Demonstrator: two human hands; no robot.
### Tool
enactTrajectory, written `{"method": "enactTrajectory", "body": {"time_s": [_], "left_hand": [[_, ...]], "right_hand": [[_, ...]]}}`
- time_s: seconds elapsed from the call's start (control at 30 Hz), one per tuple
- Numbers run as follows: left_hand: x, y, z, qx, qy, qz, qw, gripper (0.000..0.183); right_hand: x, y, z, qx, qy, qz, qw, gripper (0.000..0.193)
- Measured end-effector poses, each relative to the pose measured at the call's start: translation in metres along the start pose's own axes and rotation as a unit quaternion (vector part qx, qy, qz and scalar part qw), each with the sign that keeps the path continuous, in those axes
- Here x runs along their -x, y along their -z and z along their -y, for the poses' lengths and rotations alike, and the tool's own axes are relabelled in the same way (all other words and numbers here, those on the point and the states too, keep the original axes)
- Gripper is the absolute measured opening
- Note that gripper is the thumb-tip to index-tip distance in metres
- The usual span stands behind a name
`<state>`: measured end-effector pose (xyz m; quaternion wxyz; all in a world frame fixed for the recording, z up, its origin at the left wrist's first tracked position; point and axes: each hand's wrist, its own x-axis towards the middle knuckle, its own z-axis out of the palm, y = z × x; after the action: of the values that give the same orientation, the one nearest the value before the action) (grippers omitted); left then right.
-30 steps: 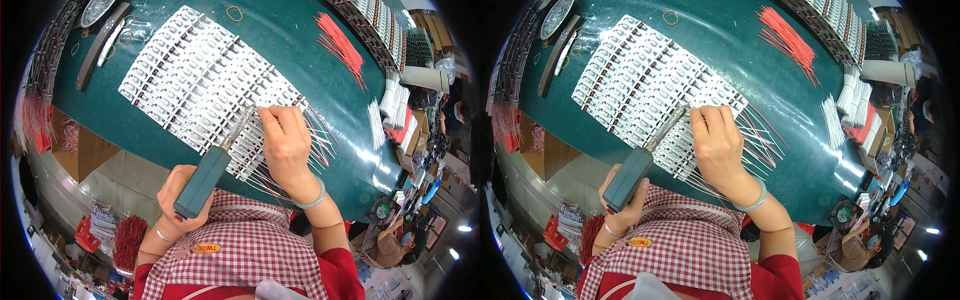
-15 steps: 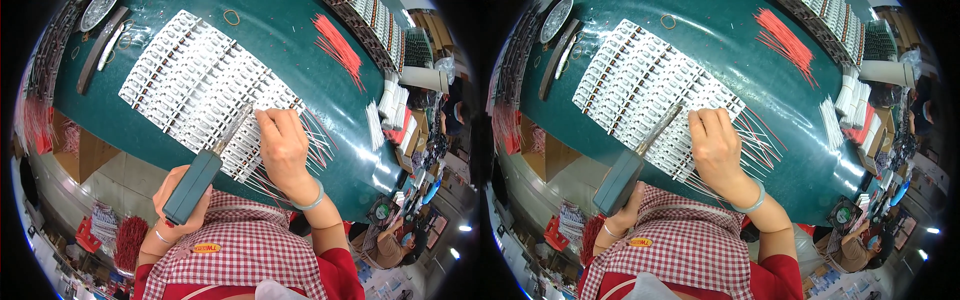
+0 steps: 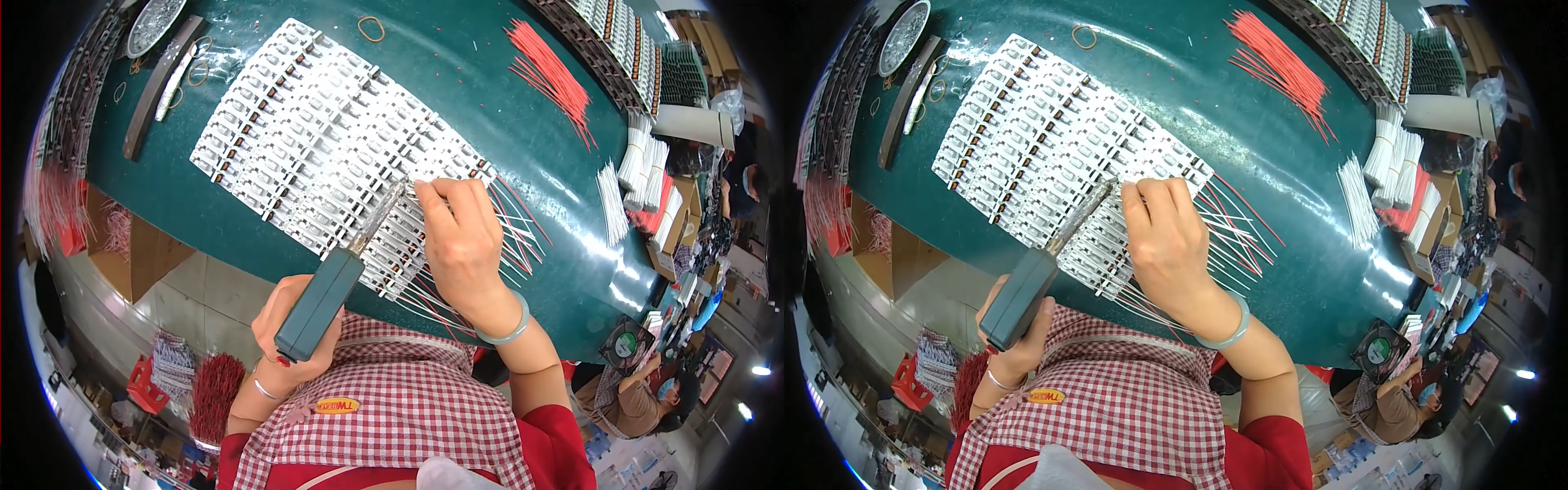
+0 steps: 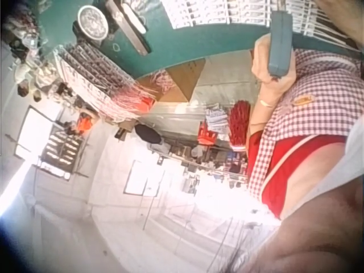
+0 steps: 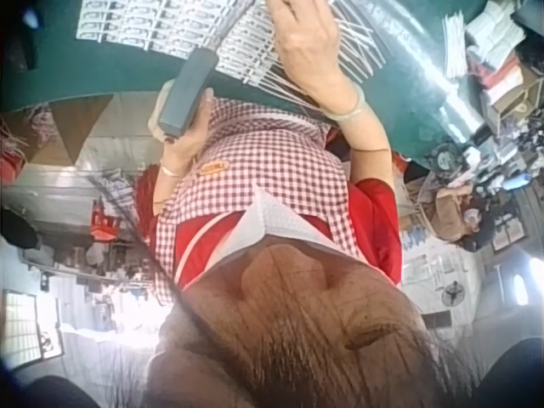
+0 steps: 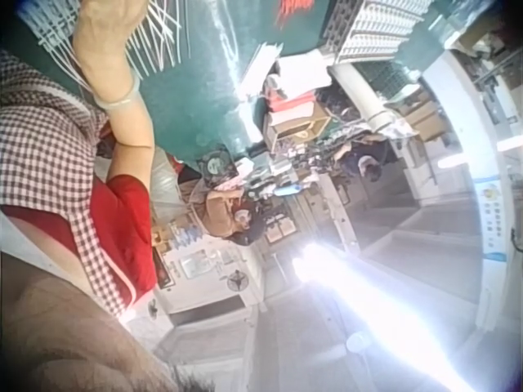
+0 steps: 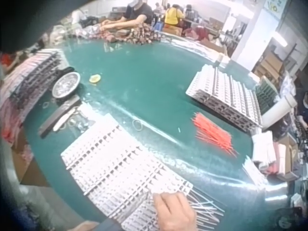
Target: The person places an assembled panel into a box, sets a new panel on the table, and inserts individual wires into the panel slots, bonding them using a handheld heating tool.
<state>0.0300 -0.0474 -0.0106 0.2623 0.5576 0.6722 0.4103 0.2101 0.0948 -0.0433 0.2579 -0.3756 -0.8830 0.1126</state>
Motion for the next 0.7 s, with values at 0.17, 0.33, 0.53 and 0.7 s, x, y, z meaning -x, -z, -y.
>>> {"method": "enactTrajectory", "body": {"time_s": [0.17,0.33,0.53,0.7], "left_hand": [[0.002,0.0,0.003,-0.002,0.005,0.006,1.0,0.024],[0.012,0.007,0.012,-0.007,-0.008,0.005,1.0,0.023],[0.014,0.012,0.001,0.356,0.268,-0.054,0.894,0.058],[0.018,0.006,0.003,0.296,0.253,-0.02,0.921,0.048]], "right_hand": [[0.001,0.0,0.001,0.002,0.0,0.002,1.0,0.039],[-0.001,0.002,0.002,0.009,0.0,0.004,1.0,0.039],[-0.001,0.001,0.002,0.011,-0.005,0.004,1.0,0.039],[-0.001,0.003,0.0,-0.001,-0.006,-0.002,1.0,0.039]]}}
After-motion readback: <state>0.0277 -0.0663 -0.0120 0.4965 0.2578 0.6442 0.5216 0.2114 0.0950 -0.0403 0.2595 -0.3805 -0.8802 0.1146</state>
